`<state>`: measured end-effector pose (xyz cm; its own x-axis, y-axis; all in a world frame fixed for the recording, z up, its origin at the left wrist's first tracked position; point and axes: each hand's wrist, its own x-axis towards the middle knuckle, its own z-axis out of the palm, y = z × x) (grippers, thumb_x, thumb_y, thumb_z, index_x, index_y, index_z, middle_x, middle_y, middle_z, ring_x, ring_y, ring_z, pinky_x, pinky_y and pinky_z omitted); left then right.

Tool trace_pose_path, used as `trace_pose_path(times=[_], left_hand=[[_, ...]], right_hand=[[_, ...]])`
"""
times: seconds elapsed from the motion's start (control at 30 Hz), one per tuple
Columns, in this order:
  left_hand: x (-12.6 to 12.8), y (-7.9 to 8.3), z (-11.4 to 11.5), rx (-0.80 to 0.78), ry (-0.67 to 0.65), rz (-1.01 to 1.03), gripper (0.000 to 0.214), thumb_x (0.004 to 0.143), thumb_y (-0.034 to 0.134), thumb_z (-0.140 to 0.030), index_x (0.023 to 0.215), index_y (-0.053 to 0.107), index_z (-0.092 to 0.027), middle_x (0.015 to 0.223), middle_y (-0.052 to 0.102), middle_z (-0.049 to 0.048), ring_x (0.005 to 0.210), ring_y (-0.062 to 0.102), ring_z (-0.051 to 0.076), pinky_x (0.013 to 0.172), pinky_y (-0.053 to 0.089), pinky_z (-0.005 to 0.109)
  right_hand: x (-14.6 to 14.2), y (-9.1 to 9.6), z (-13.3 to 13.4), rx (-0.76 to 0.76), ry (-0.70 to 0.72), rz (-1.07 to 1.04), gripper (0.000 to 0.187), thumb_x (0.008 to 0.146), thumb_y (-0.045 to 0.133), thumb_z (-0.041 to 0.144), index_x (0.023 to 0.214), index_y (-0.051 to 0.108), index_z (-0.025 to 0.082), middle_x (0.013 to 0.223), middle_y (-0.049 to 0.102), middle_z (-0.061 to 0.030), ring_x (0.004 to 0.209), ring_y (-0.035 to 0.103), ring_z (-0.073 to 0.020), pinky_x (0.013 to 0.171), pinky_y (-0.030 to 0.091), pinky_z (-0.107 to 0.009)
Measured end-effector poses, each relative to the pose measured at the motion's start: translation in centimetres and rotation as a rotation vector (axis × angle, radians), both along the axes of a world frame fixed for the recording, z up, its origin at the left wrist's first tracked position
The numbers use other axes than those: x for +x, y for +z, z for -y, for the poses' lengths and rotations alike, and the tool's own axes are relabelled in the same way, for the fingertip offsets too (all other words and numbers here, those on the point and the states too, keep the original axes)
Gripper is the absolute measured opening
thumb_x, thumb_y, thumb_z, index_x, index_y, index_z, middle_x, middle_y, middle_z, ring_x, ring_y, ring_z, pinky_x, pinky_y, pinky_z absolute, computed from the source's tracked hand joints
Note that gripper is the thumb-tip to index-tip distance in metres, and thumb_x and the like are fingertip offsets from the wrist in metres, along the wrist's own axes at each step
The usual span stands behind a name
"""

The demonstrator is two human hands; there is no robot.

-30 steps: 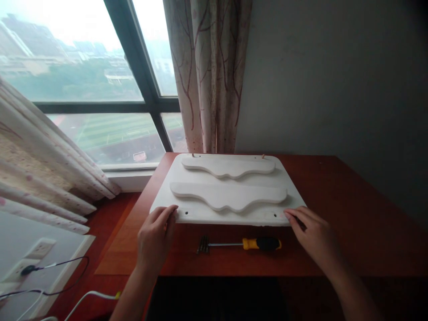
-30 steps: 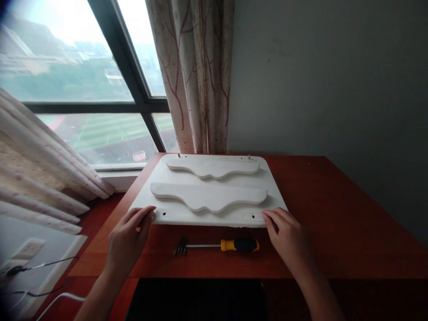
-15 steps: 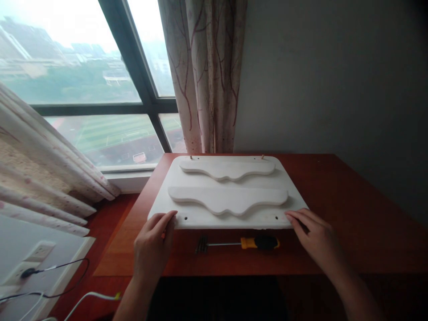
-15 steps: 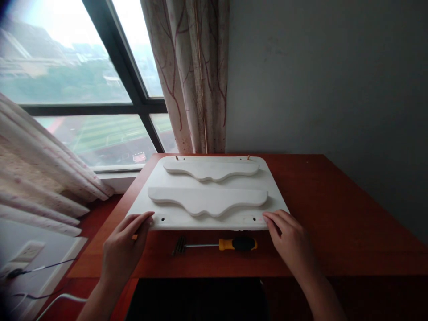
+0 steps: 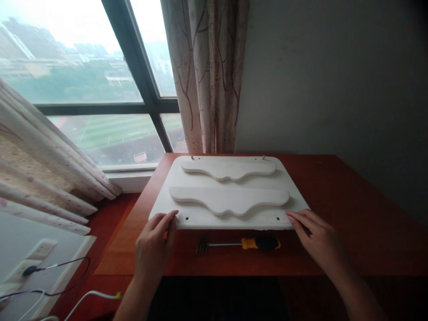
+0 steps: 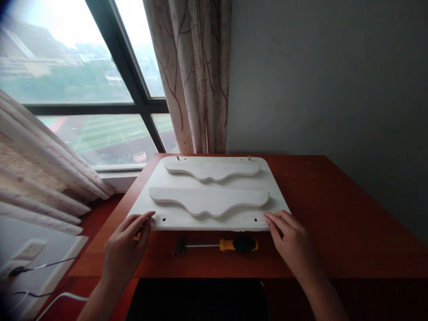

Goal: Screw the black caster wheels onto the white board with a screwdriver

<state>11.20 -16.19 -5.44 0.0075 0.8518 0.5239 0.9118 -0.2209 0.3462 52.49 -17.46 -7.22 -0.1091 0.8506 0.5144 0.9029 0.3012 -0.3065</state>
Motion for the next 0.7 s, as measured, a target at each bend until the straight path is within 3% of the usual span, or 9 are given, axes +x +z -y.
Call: trace_pose_path(times=[0.2,0.7], left_hand=[[-0.2,0.4,-0.4,-0.023,-0.047,-0.066,0.031,0.101,0.046,-0.033,0.117,0.069,-0.021,0.089,0.069,0.0042,0.075,0.067,0.018,0.063,0.045,0.028],[-2.0,1.6,-1.3,-0.059,-0.147,-0.092,0.031,0.1,0.048,-0.041,0.103,0.074,-0.026,0.09,0.072,0.0031,0.074,0.067,0.018,0.063,0.047,0.028]], right_hand=[[0.0,0.0,0.0,-0.013,-0.001,-0.016,0.029,0.103,0.048,0.035,0.104,0.073,0.022,0.095,0.072,-0.0069,0.085,0.069,-0.0223,0.075,0.054,-0.036],[0.3,0.3,-0.1,-0.001,0.023,0.021,0.027,0.102,0.048,0.034,0.104,0.073,0.024,0.096,0.072,-0.0069,0.087,0.069,-0.0232,0.079,0.054,-0.037]])
